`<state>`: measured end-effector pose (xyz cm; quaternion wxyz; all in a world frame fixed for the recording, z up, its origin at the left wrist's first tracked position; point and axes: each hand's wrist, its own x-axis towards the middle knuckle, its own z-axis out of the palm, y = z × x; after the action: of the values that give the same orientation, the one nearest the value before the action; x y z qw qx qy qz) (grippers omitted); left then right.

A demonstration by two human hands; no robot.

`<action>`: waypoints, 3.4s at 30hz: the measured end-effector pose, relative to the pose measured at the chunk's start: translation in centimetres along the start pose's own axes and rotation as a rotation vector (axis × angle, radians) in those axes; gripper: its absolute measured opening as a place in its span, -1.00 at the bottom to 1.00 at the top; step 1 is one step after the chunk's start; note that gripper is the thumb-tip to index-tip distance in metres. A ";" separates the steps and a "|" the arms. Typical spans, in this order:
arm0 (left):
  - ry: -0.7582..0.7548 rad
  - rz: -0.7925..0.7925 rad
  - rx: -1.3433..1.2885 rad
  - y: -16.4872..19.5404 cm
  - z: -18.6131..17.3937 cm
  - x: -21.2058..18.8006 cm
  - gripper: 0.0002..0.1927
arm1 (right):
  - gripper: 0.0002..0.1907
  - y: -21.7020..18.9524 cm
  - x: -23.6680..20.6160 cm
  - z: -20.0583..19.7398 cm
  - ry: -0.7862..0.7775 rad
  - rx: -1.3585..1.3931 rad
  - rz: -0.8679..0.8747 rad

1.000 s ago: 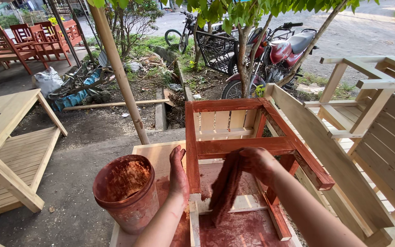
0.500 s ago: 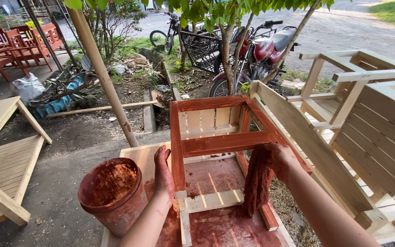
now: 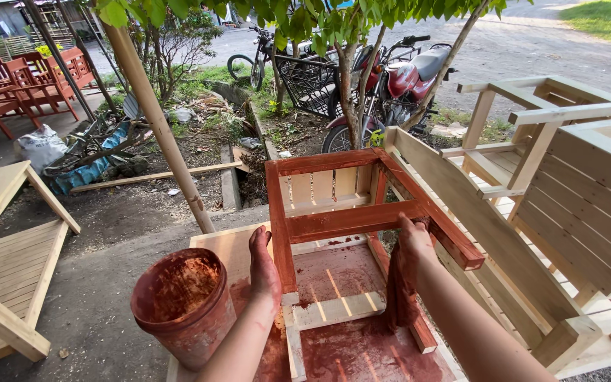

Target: The person rubs reddish-brown stain onto a wooden chair frame using a cloth. They repeatedly dip the cloth into a bucket of stain and wipe the frame's legs and rails, working on one chair at a time.

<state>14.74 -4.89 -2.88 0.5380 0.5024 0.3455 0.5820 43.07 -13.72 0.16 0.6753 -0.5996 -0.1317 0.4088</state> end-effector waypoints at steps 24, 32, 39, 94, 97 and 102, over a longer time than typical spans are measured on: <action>0.045 0.026 -0.110 -1.0 2.0 0.1 -0.25 | 0.04 4.8 -13.2 12.4 -0.702 -0.049 0.053; 0.002 0.336 0.392 4.8 3.0 -5.0 -0.39 | -0.03 4.1 -9.9 7.4 -0.625 -0.025 0.012; -0.283 0.516 0.490 5.7 7.0 -11.2 -0.47 | -0.22 -0.5 -8.4 1.2 -0.561 -0.156 -0.066; -0.471 -0.352 0.097 1.5 24.9 -17.9 -0.08 | 0.28 -4.2 0.1 -15.5 -0.574 -0.136 0.108; -0.446 -0.510 0.103 1.6 25.1 -16.8 -0.02 | 0.31 -4.0 0.5 -15.7 -0.492 -0.126 0.147; -0.438 -0.623 -0.034 0.8 25.3 -12.5 0.09 | 0.38 -4.0 0.5 -15.9 -0.486 -0.178 0.150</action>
<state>37.64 -20.67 1.72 0.7585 0.4767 0.3489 0.2752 55.61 -24.32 -0.20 0.5363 -0.5491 -0.2808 0.5763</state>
